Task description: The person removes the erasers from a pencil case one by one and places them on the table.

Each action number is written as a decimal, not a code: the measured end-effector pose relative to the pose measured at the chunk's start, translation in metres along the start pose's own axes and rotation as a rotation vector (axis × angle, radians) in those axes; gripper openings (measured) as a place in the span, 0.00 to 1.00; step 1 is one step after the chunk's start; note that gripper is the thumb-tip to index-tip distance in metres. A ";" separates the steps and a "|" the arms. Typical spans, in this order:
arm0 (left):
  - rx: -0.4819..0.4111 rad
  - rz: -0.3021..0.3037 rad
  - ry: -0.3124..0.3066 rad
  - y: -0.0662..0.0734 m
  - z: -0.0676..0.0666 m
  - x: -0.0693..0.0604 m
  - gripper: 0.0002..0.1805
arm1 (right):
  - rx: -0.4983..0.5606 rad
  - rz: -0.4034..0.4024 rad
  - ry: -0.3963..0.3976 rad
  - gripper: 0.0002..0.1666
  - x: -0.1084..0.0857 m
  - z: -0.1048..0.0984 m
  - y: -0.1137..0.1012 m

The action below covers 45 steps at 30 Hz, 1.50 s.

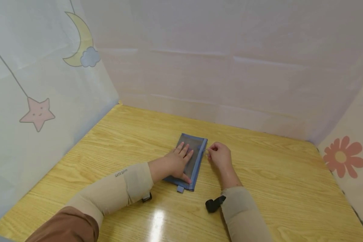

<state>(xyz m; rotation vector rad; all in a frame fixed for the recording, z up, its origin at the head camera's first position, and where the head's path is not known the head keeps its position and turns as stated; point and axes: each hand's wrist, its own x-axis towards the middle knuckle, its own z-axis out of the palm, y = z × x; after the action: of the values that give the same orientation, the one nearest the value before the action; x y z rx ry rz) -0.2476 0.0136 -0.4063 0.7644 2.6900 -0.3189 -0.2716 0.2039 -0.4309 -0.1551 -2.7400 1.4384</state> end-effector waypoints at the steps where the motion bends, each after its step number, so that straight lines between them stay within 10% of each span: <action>1: 0.000 0.000 -0.001 0.000 0.000 0.000 0.66 | 0.005 0.003 0.000 0.08 0.000 0.000 0.000; 45: 0.012 0.009 -0.009 0.001 -0.001 0.000 0.65 | 0.159 0.098 0.066 0.08 0.028 -0.001 0.006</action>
<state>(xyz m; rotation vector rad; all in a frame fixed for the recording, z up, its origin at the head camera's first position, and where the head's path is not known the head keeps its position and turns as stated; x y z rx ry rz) -0.2473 0.0145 -0.4058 0.7767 2.6780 -0.3360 -0.2986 0.2108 -0.4352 -0.3282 -2.5855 1.6368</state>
